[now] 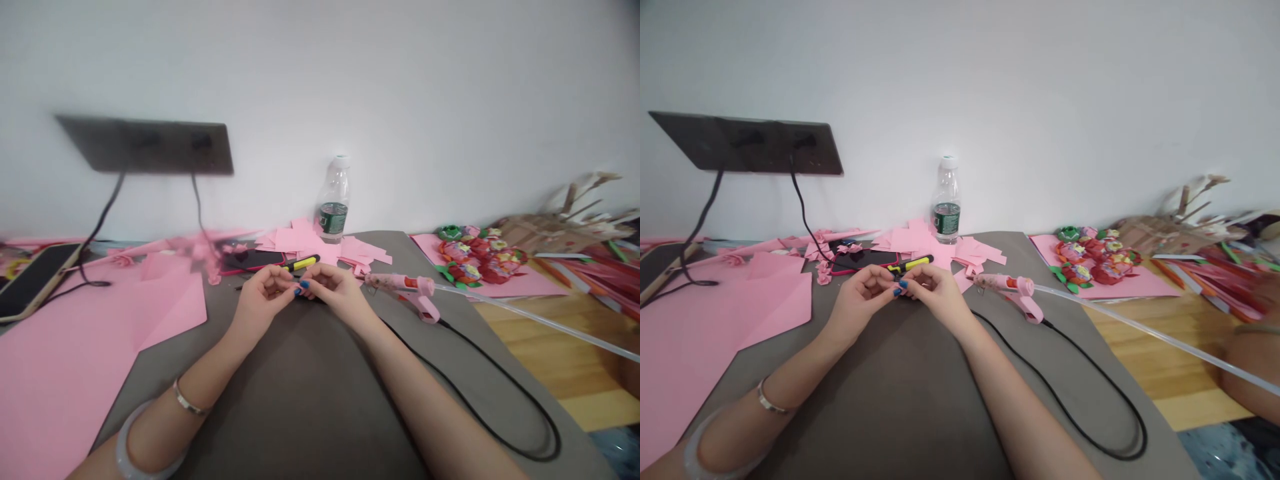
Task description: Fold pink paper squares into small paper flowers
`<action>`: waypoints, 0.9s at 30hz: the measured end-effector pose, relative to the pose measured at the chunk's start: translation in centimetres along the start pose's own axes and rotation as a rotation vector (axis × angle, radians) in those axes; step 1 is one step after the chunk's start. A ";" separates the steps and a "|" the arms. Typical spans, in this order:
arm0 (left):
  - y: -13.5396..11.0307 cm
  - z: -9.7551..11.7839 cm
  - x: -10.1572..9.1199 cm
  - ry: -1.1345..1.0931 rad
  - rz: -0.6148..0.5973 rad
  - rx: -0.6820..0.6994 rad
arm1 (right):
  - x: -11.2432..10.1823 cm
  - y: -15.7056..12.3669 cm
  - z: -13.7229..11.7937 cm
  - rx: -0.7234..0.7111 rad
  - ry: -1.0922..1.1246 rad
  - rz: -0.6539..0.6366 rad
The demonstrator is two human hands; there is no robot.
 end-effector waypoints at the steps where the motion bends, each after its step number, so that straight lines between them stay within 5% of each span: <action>1: 0.0 -0.1 0.0 -0.013 -0.001 -0.012 | 0.0 0.0 -0.1 -0.014 -0.004 -0.002; 13: -0.4 -0.6 0.5 -0.145 -0.044 -0.151 | -0.4 -0.4 -2.0 -0.287 -0.172 -0.005; 27: 0.1 0.7 -0.7 0.010 0.103 0.104 | 0.3 0.0 0.8 0.161 0.161 0.014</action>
Point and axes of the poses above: each hand's wrist, its own y-axis towards the middle knuckle, its own x-axis out of the palm, z = x × y, the point moved 6 cm from there along y, towards the middle knuckle, and after that the axes turned 15 degrees about z, right-handed, at the moved point
